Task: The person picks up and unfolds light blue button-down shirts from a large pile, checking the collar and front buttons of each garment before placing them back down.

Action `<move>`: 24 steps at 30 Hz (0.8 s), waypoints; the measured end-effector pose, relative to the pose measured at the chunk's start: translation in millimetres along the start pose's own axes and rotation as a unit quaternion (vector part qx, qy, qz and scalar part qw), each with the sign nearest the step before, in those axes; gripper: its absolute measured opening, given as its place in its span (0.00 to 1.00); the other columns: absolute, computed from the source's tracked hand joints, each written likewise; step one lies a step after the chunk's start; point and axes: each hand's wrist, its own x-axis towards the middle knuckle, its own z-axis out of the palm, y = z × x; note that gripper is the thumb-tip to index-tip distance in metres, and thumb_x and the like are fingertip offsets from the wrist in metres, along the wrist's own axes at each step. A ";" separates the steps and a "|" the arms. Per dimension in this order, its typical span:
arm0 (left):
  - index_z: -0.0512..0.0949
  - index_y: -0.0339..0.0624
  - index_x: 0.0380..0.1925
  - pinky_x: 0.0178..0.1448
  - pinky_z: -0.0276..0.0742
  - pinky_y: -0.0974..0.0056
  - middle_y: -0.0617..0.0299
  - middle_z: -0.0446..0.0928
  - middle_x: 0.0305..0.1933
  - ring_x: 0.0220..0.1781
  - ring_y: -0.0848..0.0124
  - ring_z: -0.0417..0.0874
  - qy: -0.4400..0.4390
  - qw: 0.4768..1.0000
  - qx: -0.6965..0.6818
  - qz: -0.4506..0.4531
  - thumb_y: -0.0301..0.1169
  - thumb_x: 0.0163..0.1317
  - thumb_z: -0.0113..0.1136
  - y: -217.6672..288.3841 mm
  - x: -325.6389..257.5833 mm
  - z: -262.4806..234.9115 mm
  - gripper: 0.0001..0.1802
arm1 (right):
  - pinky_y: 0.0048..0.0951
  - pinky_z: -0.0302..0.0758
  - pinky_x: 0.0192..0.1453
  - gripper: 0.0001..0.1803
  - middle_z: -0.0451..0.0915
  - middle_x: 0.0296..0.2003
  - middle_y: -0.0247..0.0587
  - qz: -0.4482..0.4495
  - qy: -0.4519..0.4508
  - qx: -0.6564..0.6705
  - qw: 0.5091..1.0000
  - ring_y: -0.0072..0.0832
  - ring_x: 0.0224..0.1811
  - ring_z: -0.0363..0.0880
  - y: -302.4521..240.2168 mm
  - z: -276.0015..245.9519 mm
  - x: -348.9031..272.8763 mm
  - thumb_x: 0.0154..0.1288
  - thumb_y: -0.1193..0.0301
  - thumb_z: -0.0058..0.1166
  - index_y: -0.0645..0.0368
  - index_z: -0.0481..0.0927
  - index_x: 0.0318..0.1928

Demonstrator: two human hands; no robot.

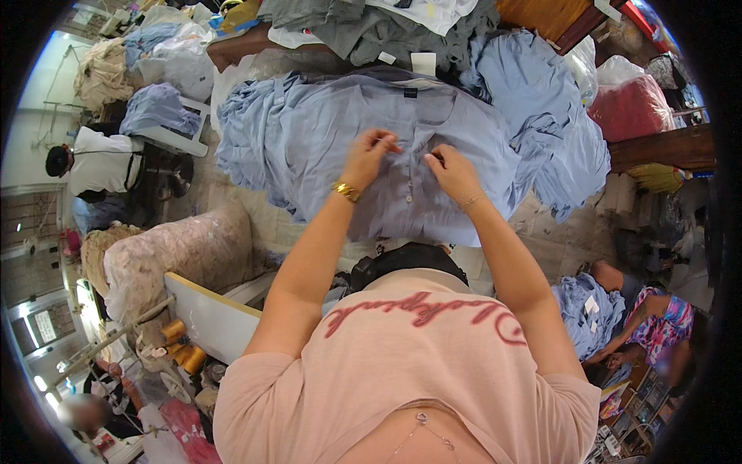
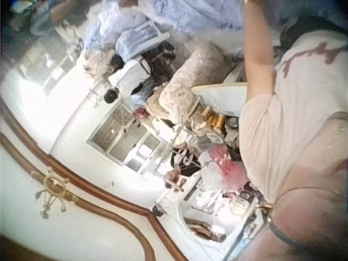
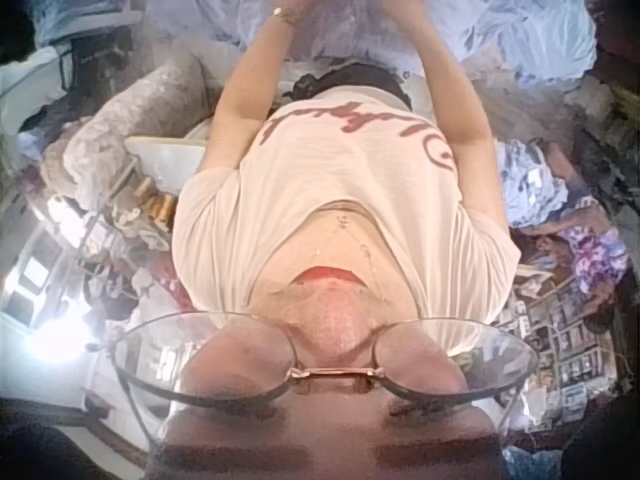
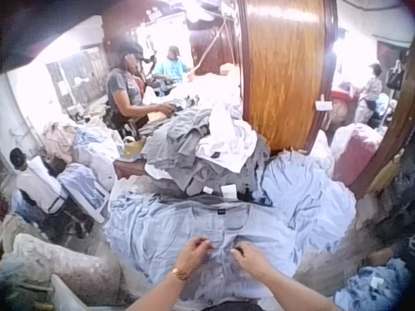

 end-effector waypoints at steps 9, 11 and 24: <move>0.74 0.32 0.34 0.41 0.73 0.71 0.60 0.75 0.31 0.31 0.72 0.77 0.062 0.998 0.017 -0.018 0.32 0.59 0.53 49.3 -3.8 -48.9 0.12 | 0.32 0.68 0.36 0.17 0.75 0.32 0.47 0.087 0.064 0.095 0.990 0.36 0.33 0.73 21.6 -6.8 -13.5 0.59 0.59 0.48 0.61 0.73 0.38; 0.74 0.33 0.35 0.41 0.73 0.70 0.58 0.75 0.31 0.31 0.70 0.77 0.157 0.984 0.071 -0.045 0.31 0.58 0.55 54.6 -4.7 -73.2 0.11 | 0.31 0.68 0.36 0.15 0.75 0.31 0.46 0.110 0.062 0.107 0.986 0.34 0.32 0.73 21.5 -9.5 -17.8 0.59 0.61 0.49 0.60 0.74 0.39; 0.78 0.37 0.29 0.40 0.73 0.59 0.49 0.78 0.29 0.34 0.55 0.78 0.005 0.882 0.468 0.051 0.33 0.53 0.55 35.3 10.1 -13.1 0.11 | 0.30 0.68 0.48 0.13 0.71 0.46 0.44 -0.086 0.116 0.049 0.988 0.40 0.46 0.71 17.6 8.7 42.4 0.61 0.72 0.43 0.59 0.74 0.46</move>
